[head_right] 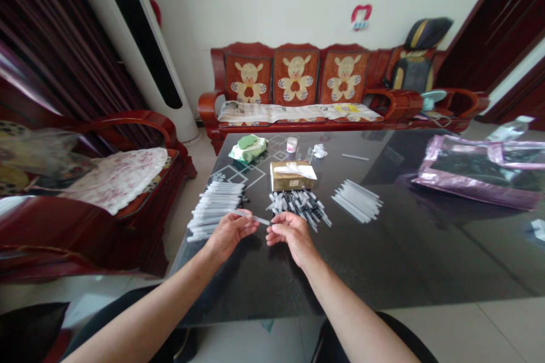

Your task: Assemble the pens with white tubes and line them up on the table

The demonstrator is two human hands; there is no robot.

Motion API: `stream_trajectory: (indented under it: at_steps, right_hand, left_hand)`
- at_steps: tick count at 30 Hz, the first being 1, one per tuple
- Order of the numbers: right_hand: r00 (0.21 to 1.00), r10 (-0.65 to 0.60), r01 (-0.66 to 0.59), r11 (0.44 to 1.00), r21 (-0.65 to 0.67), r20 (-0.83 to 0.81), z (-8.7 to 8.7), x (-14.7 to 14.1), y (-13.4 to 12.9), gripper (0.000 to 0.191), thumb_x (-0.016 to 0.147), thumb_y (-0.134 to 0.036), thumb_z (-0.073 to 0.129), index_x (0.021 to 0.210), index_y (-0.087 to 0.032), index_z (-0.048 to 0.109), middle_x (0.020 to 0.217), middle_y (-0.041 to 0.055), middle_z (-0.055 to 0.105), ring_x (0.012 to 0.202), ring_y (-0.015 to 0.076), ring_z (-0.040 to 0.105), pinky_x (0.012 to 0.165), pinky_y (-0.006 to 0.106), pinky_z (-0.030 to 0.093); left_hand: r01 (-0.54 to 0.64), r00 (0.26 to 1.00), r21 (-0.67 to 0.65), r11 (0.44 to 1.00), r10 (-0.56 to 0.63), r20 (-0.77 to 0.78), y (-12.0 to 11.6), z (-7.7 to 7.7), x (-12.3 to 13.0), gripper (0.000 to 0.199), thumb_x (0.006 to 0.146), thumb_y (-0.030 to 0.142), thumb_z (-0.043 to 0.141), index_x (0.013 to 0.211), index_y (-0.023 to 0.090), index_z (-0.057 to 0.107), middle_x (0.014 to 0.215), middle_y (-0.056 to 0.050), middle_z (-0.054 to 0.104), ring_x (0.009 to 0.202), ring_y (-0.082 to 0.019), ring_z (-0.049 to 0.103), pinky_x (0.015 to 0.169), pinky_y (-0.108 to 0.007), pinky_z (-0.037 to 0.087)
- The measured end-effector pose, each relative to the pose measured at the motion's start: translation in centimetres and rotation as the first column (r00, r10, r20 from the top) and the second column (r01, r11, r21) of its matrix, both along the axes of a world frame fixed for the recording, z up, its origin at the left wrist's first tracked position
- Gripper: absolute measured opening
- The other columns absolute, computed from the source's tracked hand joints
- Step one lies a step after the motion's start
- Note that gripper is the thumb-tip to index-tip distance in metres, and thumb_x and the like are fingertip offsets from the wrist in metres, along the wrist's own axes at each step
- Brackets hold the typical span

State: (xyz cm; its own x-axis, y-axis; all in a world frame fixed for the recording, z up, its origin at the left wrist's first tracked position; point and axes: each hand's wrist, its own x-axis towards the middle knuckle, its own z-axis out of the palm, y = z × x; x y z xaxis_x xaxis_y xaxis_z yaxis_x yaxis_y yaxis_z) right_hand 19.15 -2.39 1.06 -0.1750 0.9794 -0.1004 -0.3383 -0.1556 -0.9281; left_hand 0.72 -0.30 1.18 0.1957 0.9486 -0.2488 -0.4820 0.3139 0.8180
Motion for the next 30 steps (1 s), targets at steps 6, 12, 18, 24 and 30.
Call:
stream_trajectory:
  at_steps: [6, 12, 18, 24, 30]
  right_hand:
    - [0.998, -0.031, 0.031, 1.000, -0.002, 0.060, 0.10, -0.11, 0.01, 0.023, 0.069, -0.027, 0.069, 0.084, -0.012, 0.059, 0.068, 0.0056, 0.068, 0.054, 0.0179, 0.065, 0.051, 0.032, 0.055]
    - [0.993, -0.053, 0.053, 0.999, -0.001, 0.101, -0.09, -0.27, 0.11, 0.026, 0.071, -0.033, 0.068, 0.084, -0.012, 0.060, 0.066, 0.0056, 0.067, 0.052, 0.0181, 0.065, 0.048, 0.031, 0.054]
    - [0.992, -0.055, 0.055, 0.998, 0.004, 0.111, -0.25, -0.33, 0.08, 0.028, 0.073, -0.038, 0.067, 0.083, -0.013, 0.059, 0.066, 0.0055, 0.067, 0.052, 0.0176, 0.065, 0.047, 0.030, 0.054]
    - [0.987, -0.044, 0.045, 0.999, -0.003, 0.153, 0.06, -0.38, -0.06, 0.031, 0.074, -0.043, 0.064, 0.079, -0.013, 0.059, 0.064, 0.0047, 0.066, 0.048, 0.0163, 0.063, 0.043, 0.028, 0.052]
    - [0.972, -0.023, 0.021, 1.000, 0.013, 0.234, -0.40, -0.40, -0.06, 0.037, 0.077, -0.051, 0.058, 0.077, -0.013, 0.058, 0.057, 0.0025, 0.063, 0.040, 0.0128, 0.058, 0.034, 0.022, 0.045]
  left_hand:
    - [-0.001, 1.000, 0.016, 1.000, 0.001, 0.008, 0.03, -0.11, 0.02, 0.018, 0.069, 0.020, 0.073, 0.080, 0.011, 0.061, 0.075, -0.006, 0.067, 0.072, -0.016, 0.067, 0.069, -0.026, 0.055]
    - [-0.022, 1.000, 0.058, 0.998, 0.022, 0.003, -0.11, -0.23, 0.15, 0.021, 0.068, 0.021, 0.074, 0.081, 0.011, 0.061, 0.077, -0.007, 0.067, 0.075, -0.017, 0.067, 0.072, -0.028, 0.054]
    - [-0.035, 0.999, 0.085, 0.996, 0.034, 0.016, -0.11, -0.35, 0.20, 0.022, 0.068, 0.023, 0.074, 0.081, 0.011, 0.061, 0.077, -0.006, 0.067, 0.075, -0.018, 0.067, 0.073, -0.029, 0.054]
    - [-0.045, 0.999, 0.062, 0.997, 0.044, 0.012, -0.22, -0.13, 0.31, 0.025, 0.064, 0.023, 0.077, 0.080, 0.012, 0.061, 0.076, -0.006, 0.067, 0.075, -0.018, 0.067, 0.073, -0.030, 0.054]
    - [-0.035, 0.999, 0.065, 0.997, 0.035, 0.004, -0.34, -0.13, 0.41, 0.025, 0.065, 0.023, 0.076, 0.080, 0.012, 0.061, 0.077, -0.006, 0.067, 0.074, -0.018, 0.067, 0.073, -0.030, 0.054]
